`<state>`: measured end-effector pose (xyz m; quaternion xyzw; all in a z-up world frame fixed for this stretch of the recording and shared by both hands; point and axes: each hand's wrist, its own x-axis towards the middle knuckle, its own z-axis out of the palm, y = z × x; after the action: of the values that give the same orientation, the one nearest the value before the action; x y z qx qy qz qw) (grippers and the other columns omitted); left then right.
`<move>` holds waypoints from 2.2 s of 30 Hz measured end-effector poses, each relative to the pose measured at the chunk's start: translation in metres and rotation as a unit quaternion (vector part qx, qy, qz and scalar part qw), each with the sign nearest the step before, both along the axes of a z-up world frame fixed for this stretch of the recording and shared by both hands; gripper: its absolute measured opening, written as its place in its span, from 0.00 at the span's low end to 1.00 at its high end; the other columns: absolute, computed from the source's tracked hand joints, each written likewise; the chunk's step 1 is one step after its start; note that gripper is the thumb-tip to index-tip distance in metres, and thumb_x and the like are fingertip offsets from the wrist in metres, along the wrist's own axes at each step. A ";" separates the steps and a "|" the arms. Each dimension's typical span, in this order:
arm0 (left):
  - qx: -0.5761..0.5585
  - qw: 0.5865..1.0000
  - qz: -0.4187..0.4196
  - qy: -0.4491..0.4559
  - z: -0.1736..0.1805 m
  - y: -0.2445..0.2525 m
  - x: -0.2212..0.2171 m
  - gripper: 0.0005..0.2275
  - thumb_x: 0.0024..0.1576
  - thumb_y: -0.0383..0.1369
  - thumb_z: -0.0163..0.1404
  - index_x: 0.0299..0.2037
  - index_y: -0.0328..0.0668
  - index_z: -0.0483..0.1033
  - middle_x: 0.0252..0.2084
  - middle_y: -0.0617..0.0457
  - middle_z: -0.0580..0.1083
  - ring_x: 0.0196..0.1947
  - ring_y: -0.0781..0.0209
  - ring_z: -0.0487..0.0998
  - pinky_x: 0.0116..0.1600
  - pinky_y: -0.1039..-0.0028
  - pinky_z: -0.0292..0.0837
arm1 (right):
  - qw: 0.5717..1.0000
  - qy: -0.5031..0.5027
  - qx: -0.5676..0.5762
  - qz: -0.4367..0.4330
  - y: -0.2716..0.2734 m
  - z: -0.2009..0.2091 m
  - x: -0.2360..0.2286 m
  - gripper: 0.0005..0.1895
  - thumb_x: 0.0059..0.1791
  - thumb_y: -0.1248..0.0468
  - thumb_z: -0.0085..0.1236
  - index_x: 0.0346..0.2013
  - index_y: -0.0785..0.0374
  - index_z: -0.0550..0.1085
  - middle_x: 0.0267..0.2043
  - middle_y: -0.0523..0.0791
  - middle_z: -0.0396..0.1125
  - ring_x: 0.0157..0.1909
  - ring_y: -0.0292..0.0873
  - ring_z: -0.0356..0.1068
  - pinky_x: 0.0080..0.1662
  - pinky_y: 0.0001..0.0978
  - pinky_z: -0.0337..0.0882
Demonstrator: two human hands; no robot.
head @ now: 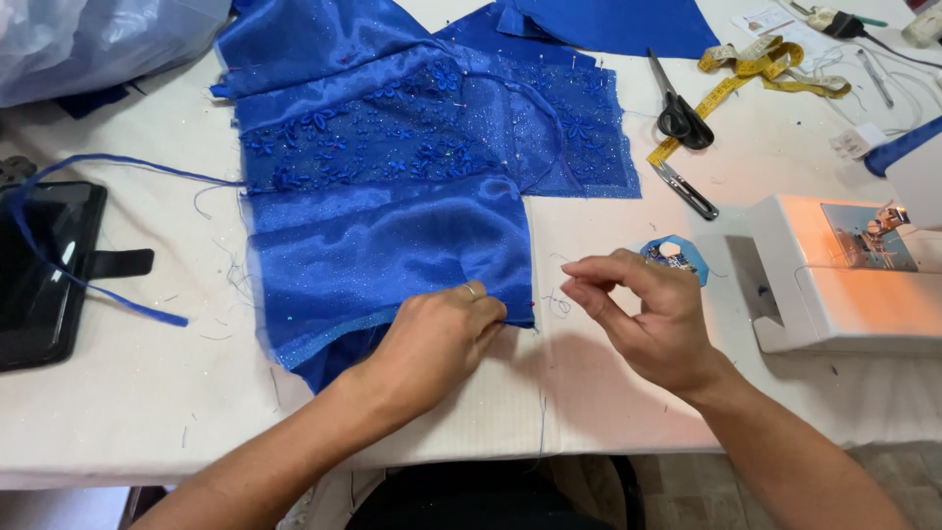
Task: The person pins a blue sparkly fabric piece on a white table. They align the edges of the fabric and insert pins from a small container to hold the layers together.
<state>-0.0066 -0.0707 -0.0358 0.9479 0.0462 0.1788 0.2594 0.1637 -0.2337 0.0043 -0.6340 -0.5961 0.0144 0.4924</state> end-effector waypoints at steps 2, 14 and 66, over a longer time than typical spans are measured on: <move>-0.039 0.999 0.009 -0.004 0.007 0.009 0.003 0.05 0.57 0.29 0.51 0.36 0.39 0.80 0.28 0.48 0.75 0.31 0.46 0.79 0.33 0.62 0.75 | 1.000 0.009 0.023 0.006 0.016 0.008 -0.002 0.07 0.47 0.74 0.62 0.40 0.69 0.79 0.27 0.46 0.74 0.27 0.37 0.71 0.36 0.29 0.74; -0.217 0.974 0.060 -0.027 0.033 0.042 0.008 0.06 0.52 0.29 0.55 0.37 0.43 0.82 0.29 0.47 0.79 0.33 0.49 0.82 0.38 0.65 0.78 | 0.975 -0.160 0.150 0.024 0.096 -0.005 -0.016 0.02 0.49 0.71 0.61 0.36 0.65 0.78 0.23 0.44 0.68 0.21 0.42 0.68 0.28 0.30 0.72; -0.414 0.905 0.094 -0.028 0.034 0.054 0.014 0.13 0.50 0.21 0.55 0.44 0.29 0.67 0.31 0.40 0.77 0.24 0.59 0.81 0.28 0.74 0.82 | 0.997 -0.055 0.018 0.054 0.118 -0.008 -0.005 0.05 0.53 0.66 0.57 0.35 0.63 0.79 0.33 0.45 0.74 0.23 0.36 0.64 0.28 0.24 0.67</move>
<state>0.0070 -0.0166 -0.0017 0.7411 0.1974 0.1940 0.6117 0.1582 -0.1159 -0.0039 -0.5916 -0.6559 -0.0040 0.4688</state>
